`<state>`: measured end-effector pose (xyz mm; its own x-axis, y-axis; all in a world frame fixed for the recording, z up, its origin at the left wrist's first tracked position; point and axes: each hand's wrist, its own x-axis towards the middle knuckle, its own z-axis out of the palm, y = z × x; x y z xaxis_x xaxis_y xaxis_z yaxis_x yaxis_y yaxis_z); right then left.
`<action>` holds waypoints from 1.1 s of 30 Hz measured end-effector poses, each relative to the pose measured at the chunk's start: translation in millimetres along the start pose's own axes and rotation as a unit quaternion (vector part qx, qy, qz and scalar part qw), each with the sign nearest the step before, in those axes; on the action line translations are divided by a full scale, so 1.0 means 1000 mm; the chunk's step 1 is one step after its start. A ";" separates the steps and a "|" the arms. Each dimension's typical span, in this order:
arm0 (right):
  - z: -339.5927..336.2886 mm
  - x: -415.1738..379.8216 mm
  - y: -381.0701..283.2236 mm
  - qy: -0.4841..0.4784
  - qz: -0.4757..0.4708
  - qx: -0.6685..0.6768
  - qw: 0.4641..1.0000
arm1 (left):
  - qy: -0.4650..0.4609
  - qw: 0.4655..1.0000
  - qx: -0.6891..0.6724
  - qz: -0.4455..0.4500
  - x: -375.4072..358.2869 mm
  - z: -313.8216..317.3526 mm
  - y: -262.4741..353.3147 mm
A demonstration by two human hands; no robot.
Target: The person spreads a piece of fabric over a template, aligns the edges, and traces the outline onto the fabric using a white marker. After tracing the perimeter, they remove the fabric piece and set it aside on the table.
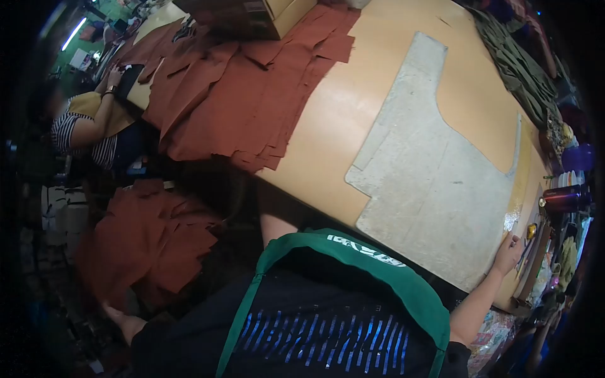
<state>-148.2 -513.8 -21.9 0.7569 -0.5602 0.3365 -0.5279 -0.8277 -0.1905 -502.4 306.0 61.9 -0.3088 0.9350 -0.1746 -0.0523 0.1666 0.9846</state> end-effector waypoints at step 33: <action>-0.007 -0.012 -0.015 0.031 0.010 0.031 0.999 | -0.136 0.774 0.111 0.609 -0.148 0.487 0.092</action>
<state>-152.0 -494.1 -16.5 0.7201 -0.5746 0.3889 -0.5161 -0.8182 -0.2533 0.7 335.7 177.1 0.2122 0.4673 0.8582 0.2933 -0.8682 0.4002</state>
